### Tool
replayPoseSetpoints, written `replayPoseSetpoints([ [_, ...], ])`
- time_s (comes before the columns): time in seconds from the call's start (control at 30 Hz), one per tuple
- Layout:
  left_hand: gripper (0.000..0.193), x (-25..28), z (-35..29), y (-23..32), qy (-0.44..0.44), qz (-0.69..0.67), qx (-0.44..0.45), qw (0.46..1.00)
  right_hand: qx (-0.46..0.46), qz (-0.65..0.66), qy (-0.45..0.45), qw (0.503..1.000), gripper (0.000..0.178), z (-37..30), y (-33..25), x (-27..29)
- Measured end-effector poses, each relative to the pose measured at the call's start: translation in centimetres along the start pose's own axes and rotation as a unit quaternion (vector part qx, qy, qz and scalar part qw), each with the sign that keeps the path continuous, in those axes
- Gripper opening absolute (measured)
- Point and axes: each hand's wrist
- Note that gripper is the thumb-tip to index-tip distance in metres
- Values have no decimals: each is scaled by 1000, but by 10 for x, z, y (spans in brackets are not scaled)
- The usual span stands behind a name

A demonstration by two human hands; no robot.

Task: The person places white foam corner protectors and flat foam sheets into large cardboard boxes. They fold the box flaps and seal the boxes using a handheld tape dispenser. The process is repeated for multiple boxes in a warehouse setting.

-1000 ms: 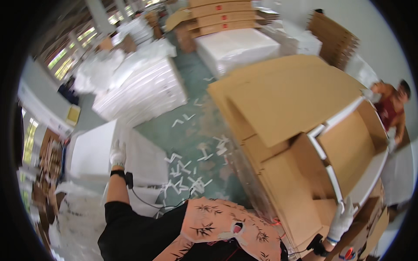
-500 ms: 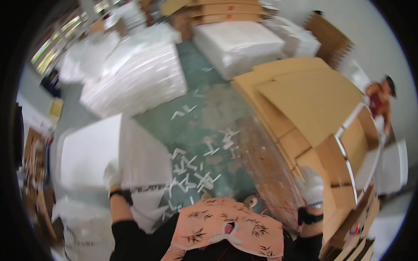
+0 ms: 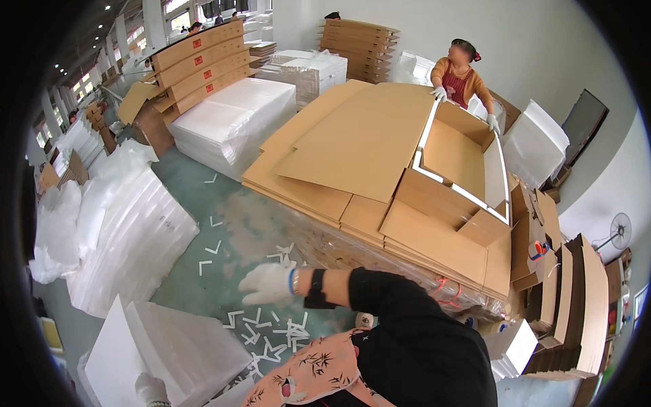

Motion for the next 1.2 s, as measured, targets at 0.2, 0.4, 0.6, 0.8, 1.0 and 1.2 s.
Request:
replayPoseSetpoints([
  [0.2,33,225,-98,175,-131,-102,-36,985,-83,567,-237,784,25,105,-84,-129],
  [0.4,36,187,-104,238,153,-295,-201,922,-74,608,13,790,19,109,-83,-160],
  [0.6,33,220,-94,282,-107,-339,-446,822,-89,697,157,694,31,30,1,-32],
  [0.8,31,280,-71,387,-156,-292,-612,718,-15,698,441,565,47,-161,116,79],
  [1.0,46,352,-71,568,-5,-220,-762,610,-33,590,727,350,47,-413,200,94],
  [1.2,61,446,-88,753,93,-172,-820,537,18,409,858,310,43,-583,222,98],
])
Point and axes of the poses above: each hand's wrist, its own z-axis towards the middle knuckle, its own x-axis out of the back of the hand, y = z × x, and after that the axes turned 2 degrees about -x, right-handed
